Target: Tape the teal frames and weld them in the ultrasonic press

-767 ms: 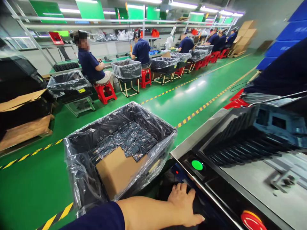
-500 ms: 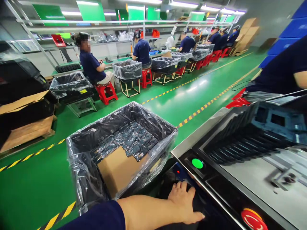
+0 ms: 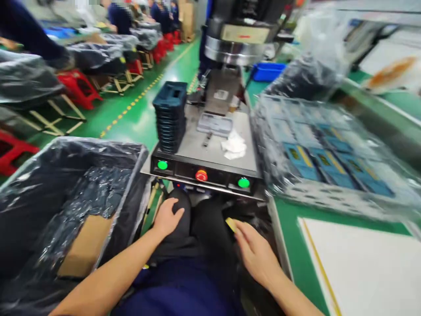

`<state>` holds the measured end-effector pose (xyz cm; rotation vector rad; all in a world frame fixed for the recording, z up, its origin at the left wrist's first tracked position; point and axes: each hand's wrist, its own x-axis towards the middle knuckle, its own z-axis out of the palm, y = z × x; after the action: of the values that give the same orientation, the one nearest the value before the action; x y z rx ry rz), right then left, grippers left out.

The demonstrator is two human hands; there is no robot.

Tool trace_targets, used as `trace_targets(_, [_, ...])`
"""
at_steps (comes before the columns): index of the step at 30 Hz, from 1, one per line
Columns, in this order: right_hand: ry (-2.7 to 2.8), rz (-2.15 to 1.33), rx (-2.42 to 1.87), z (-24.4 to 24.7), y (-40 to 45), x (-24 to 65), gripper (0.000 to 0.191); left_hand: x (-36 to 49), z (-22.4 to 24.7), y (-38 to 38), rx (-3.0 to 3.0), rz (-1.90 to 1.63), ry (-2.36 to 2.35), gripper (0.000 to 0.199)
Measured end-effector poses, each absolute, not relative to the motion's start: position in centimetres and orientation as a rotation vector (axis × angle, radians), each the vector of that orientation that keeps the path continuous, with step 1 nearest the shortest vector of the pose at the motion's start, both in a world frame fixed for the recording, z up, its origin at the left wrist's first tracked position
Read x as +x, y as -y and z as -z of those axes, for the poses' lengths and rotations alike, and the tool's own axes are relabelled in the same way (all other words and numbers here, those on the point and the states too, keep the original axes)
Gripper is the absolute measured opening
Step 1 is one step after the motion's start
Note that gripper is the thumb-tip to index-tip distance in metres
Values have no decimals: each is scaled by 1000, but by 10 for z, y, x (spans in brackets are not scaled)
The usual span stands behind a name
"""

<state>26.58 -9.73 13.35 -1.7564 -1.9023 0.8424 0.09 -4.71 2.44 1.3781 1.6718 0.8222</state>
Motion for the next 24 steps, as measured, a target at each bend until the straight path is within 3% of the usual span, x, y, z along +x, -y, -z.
trace_targets(5, [1548,-1487,-1600,-120,83,245,40,20,-55,64,1203,-774,-1431,40])
trace_targets(11, [1414,-1618,-1423,-112,61,234,36,45,-95,64,921,-813,-1238,40])
trace_targets(24, [666,-1849,-1395,-111,52,249,22,60,-92,52,671,-923,-1391,38])
